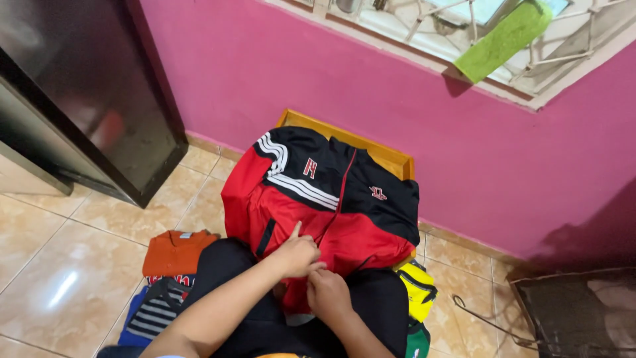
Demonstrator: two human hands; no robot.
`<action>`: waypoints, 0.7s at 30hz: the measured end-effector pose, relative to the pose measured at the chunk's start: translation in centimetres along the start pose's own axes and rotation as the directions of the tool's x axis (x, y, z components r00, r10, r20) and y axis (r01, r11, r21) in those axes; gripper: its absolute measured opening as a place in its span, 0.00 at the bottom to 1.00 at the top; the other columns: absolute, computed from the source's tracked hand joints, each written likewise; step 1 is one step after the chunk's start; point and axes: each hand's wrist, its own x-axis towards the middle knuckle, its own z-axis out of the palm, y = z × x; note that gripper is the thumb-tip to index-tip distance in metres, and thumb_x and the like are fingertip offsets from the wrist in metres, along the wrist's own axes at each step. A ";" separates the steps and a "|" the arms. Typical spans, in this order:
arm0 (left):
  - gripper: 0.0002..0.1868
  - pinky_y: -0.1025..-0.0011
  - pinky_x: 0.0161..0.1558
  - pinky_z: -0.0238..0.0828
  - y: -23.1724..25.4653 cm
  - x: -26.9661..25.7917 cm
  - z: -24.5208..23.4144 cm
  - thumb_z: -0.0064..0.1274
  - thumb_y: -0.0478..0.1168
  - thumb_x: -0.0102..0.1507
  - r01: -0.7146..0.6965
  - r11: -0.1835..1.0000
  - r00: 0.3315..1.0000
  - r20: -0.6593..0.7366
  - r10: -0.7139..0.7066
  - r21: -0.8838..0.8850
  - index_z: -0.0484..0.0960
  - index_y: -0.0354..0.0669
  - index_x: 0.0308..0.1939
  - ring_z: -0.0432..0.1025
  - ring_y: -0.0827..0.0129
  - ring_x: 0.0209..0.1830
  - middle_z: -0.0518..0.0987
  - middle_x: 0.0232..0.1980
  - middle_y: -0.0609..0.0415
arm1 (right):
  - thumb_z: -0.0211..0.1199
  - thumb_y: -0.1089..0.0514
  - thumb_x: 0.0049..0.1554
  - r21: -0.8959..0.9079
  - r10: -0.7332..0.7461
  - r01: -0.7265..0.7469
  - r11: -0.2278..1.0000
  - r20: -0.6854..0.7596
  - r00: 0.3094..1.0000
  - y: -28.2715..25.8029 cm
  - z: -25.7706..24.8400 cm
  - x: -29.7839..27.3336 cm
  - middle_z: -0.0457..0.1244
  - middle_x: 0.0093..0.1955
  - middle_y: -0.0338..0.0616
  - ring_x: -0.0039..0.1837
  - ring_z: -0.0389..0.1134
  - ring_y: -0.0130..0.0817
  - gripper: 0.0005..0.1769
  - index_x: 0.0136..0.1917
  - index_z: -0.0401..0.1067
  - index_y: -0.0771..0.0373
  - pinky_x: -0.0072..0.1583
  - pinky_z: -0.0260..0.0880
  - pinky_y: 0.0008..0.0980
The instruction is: The person folds a jacket by smoothing it out on a small wooden stool, zipping it up, and tucking the sleeves and bottom into the body of the garment.
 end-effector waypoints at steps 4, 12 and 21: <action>0.32 0.33 0.77 0.26 0.7 0.4 -0.5 0.33 0.59 0.71 -0.022 0.994 0.980 0.195 0.043 -0.109 0.88 0.40 0.40 0.72 0.50 0.53 0.81 0.39 0.39 | 0.60 0.62 0.51 0.063 0.028 -0.025 0.998 -0.032 0.999 -0.7 -2.2 -0.2 0.65 0.36 0.51 0.37 0.67 0.52 0.04 0.35 0.67 0.60 0.38 0.64 0.52; 0.09 0.47 0.75 0.45 0.8 2.7 1.9 0.48 0.42 0.59 -0.194 0.979 0.955 0.218 0.203 -0.064 0.84 0.49 0.32 0.77 0.54 0.41 0.84 0.35 0.53 | 0.60 0.63 0.51 0.077 0.064 -0.060 0.995 -0.053 0.997 0.2 -1.8 -1.2 0.66 0.34 0.50 0.37 0.68 0.53 0.02 0.36 0.70 0.61 0.38 0.63 0.52; 0.19 0.51 0.24 0.69 0.1 3.2 0.7 0.48 0.51 0.70 -0.246 0.967 0.966 -0.062 0.250 0.065 0.82 0.46 0.30 0.77 0.48 0.26 0.82 0.27 0.48 | 0.57 0.63 0.53 -0.080 -0.054 0.046 0.996 -0.106 0.993 1.8 0.6 -0.5 0.61 0.32 0.50 0.34 0.63 0.54 0.08 0.32 0.65 0.59 0.38 0.60 0.53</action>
